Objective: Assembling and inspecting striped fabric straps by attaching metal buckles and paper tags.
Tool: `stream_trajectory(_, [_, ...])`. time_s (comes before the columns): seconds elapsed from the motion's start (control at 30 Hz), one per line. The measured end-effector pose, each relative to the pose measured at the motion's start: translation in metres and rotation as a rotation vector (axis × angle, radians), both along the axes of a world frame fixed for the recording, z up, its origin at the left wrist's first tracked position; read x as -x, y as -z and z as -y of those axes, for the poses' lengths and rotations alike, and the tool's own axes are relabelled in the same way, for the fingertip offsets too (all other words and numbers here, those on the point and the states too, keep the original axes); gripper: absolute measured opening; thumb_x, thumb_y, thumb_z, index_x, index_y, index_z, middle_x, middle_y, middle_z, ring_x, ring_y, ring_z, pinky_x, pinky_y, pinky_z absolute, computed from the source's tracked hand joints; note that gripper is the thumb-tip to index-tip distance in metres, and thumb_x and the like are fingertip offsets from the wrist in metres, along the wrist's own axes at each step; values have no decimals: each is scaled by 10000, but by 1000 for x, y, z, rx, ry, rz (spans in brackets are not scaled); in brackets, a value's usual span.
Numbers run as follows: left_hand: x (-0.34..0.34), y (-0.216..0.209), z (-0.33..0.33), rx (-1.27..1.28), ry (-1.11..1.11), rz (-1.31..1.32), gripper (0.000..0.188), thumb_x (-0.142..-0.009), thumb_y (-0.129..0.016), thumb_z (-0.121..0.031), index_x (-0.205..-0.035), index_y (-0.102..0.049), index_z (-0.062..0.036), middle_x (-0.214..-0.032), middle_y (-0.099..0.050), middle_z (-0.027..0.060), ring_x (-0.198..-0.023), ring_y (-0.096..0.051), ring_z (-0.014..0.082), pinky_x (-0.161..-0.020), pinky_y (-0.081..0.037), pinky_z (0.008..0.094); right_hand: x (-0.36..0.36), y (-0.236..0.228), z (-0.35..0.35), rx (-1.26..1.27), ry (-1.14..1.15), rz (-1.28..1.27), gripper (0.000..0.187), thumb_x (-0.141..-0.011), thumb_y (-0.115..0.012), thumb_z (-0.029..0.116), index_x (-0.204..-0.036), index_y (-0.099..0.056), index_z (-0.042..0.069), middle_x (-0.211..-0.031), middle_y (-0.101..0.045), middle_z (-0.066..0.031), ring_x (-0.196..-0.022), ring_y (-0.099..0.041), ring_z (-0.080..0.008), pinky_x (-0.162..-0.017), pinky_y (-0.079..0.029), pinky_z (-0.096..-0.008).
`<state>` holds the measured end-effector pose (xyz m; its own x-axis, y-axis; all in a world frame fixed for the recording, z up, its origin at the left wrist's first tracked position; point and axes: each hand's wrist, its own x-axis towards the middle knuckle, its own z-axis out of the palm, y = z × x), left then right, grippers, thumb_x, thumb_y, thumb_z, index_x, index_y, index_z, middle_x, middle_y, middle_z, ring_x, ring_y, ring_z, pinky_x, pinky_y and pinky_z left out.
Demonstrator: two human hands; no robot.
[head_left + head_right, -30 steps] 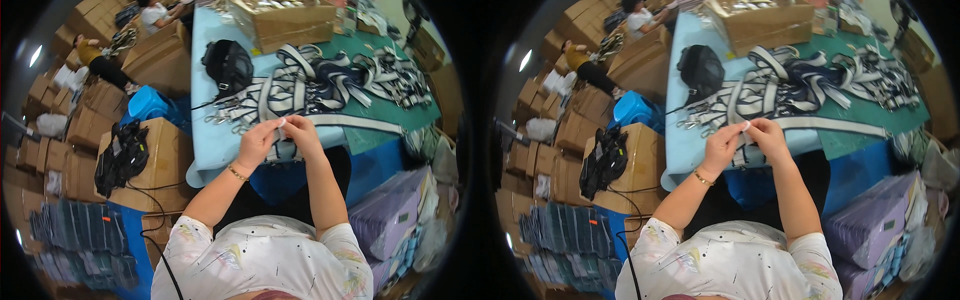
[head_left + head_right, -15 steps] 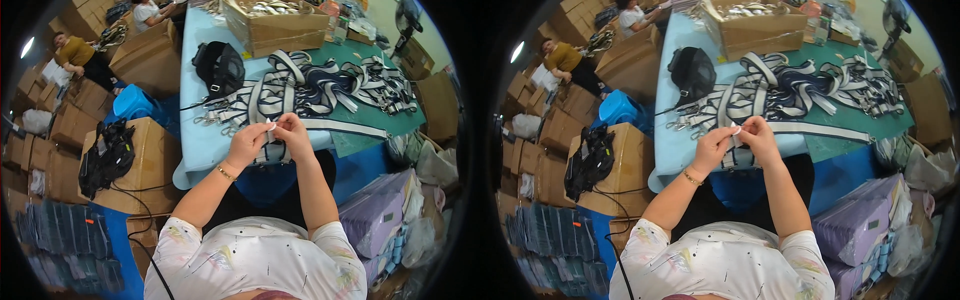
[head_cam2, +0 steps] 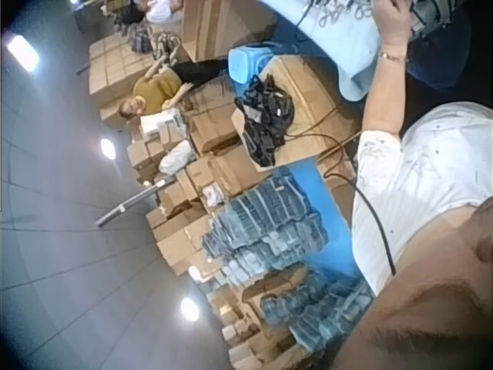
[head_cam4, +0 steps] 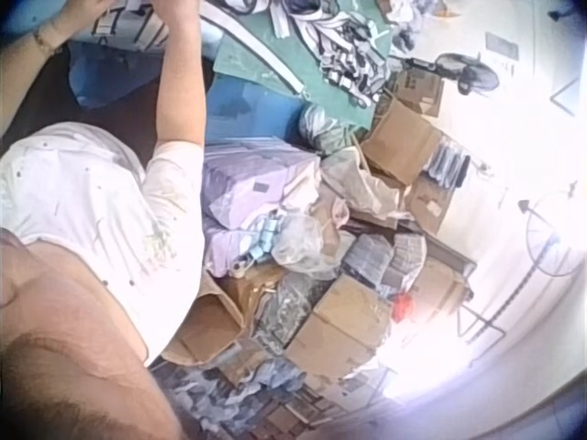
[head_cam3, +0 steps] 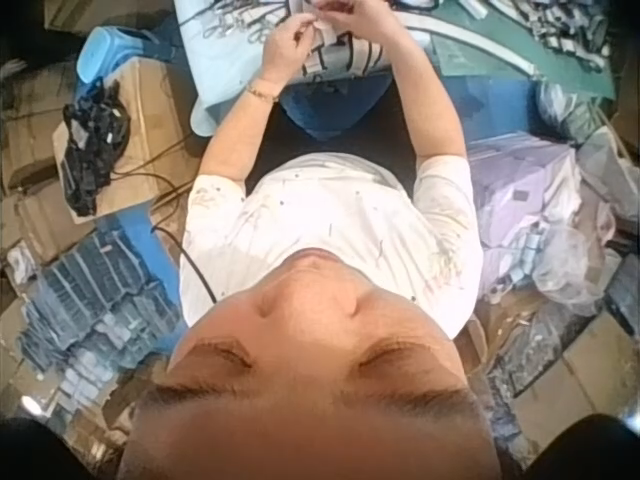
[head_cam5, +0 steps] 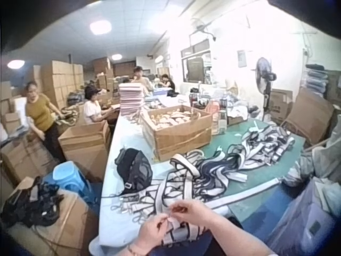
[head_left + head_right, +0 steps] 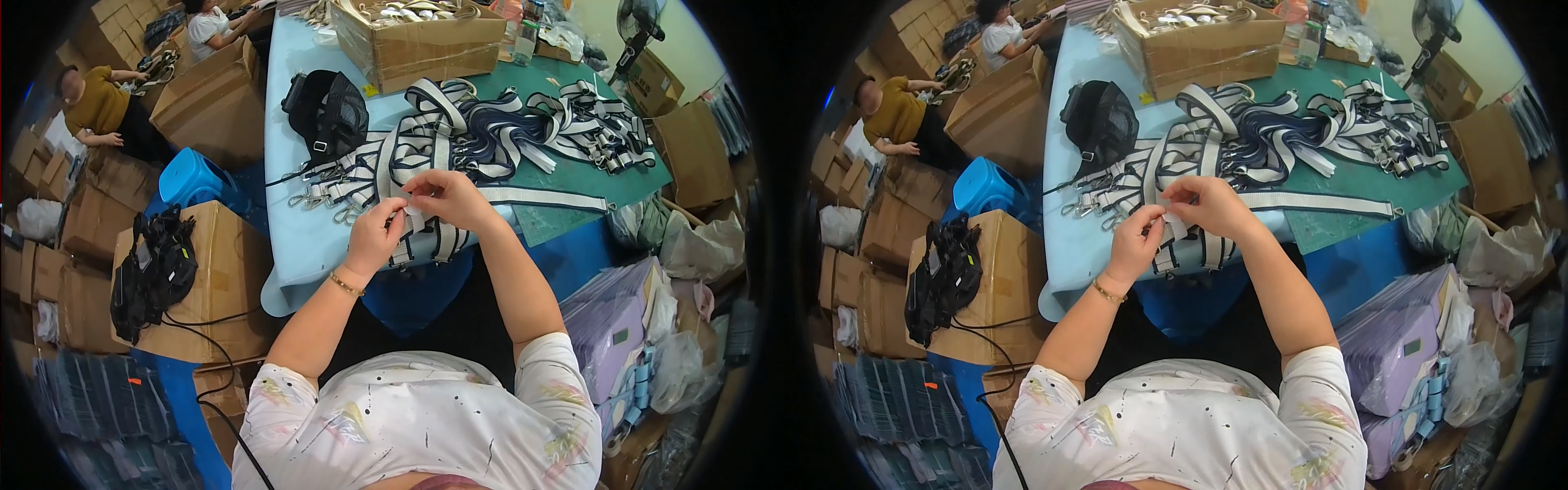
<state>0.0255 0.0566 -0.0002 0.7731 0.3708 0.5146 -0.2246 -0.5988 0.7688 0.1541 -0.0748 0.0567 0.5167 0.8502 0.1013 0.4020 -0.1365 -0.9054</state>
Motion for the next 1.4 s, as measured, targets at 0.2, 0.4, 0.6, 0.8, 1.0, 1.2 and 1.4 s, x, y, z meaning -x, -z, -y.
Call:
stream_trajectory(0.2, [0, -1, 1, -302, 27, 107, 166, -836, -602, -77, -995, -603, -28, -905, -660, 123, -777, -633, 320, -659, -508, 348, -14, 29, -8, -308, -84, -567, 261, -808, -645, -24, -1007, -495, 53, -834, -601, -19, -781, -575, -91, -721, -473, -238])
stream_trajectory(0.4, [0, -15, -6, -57, 186, -38, 237, -873, -592, -152, -1058, -609, -4, -1050, -614, 124, -933, -586, 270, -808, -463, 323, -15, 22, -3, -294, -98, -427, 268, -793, -664, -33, -989, -504, 53, -859, -616, -29, -818, -596, -102, -745, -481, -245])
stream_trajectory(0.6, [-6, -4, -22, 134, 426, -105, 197, -885, -580, -148, -994, -643, 3, -918, -621, 114, -881, -580, 255, -776, -464, 323, -1, 3, -12, -253, -262, -16, 268, -763, -670, -49, -946, -496, 41, -839, -599, -26, -830, -597, -109, -741, -482, -253])
stream_trajectory(0.8, [-5, -12, -14, -145, 377, -252, 187, -884, -578, -122, -1013, -623, 7, -992, -627, 128, -936, -579, 277, -834, -450, 333, -4, 29, -7, -294, -27, -55, 258, -805, -645, -28, -984, -472, 39, -832, -589, -26, -795, -575, -108, -718, -477, -253])
stream_trajectory(1.0, [3, -7, -9, -170, 122, -2, 142, -815, -619, -67, -951, -627, -26, -923, -637, 103, -891, -596, 276, -830, -442, 357, 9, 22, -9, -226, 78, 45, 242, -825, -635, -4, -1009, -480, 22, -831, -595, -31, -748, -579, -97, -694, -475, -243])
stream_trajectory(1.2, [2, -14, 1, -725, -81, 112, 157, -763, -647, -41, -917, -624, -49, -901, -631, 77, -921, -601, 239, -845, -442, 342, 24, 34, -17, -311, 338, 156, 201, -828, -632, -11, -946, -472, 22, -811, -592, -31, -717, -577, -89, -660, -469, -217])
stream_trajectory(1.4, [2, -6, -14, 539, 253, -145, 330, -898, -618, -174, -1176, -561, -7, -1099, -636, 77, -1037, -572, 128, -887, -461, 301, 11, 23, -19, -393, 66, -98, 296, -805, -675, -2, -973, -435, 43, -821, -595, -36, -799, -585, -92, -713, -480, -240])
